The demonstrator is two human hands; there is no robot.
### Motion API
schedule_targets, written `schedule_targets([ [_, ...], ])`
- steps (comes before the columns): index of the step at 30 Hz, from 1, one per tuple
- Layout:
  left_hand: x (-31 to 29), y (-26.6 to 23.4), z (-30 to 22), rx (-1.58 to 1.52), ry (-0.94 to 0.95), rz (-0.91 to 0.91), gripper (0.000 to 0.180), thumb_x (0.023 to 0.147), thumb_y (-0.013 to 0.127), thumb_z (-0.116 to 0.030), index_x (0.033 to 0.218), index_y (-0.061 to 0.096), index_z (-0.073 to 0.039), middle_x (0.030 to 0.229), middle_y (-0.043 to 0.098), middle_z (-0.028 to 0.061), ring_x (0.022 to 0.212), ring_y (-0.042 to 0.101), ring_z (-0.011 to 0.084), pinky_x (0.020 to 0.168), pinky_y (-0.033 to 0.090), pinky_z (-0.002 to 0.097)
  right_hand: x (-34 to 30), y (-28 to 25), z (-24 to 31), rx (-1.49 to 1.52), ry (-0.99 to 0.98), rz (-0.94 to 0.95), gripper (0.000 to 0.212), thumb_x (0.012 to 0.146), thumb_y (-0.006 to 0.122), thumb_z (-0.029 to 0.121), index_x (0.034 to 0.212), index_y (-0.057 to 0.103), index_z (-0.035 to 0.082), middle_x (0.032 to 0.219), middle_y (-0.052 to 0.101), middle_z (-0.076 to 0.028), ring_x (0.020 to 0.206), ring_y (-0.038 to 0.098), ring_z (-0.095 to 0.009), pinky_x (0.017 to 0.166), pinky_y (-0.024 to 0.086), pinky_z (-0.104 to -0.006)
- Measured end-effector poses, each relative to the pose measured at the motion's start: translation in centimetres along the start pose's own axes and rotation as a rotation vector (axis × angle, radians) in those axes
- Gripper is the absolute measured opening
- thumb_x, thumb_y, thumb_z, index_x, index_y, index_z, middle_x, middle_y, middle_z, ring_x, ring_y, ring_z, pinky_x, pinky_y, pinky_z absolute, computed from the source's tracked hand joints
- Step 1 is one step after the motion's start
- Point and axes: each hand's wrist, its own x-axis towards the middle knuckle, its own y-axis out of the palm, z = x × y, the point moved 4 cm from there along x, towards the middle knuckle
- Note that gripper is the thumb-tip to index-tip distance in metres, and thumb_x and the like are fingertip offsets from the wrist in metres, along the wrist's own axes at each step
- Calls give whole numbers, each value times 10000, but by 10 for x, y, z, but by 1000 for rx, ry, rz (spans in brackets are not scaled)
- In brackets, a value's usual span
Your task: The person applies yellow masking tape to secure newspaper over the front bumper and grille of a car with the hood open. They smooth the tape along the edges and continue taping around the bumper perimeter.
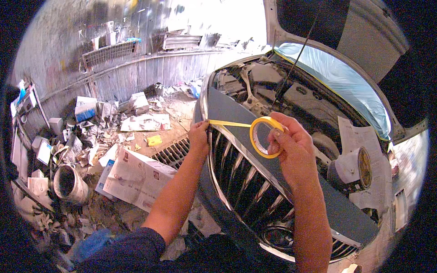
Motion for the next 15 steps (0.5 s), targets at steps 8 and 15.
schedule_targets([
  [8,5,-3,5,-64,-69,19,134,1022,800,-136,1034,746,-13,906,760,77,756,709,211,721,598,369,18,-4,-1,30,-20,-25,411,1131,631,98,1525,644,-19,985,664,-32,764,590,-84,730,559,-285],
  [15,11,-2,1,-18,-117,-12,123,980,762,-63,1060,757,31,935,758,109,811,733,236,745,605,369,20,-13,-4,98,-37,2,392,1130,644,114,1497,646,-22,995,694,-55,754,613,-101,716,564,-284],
])
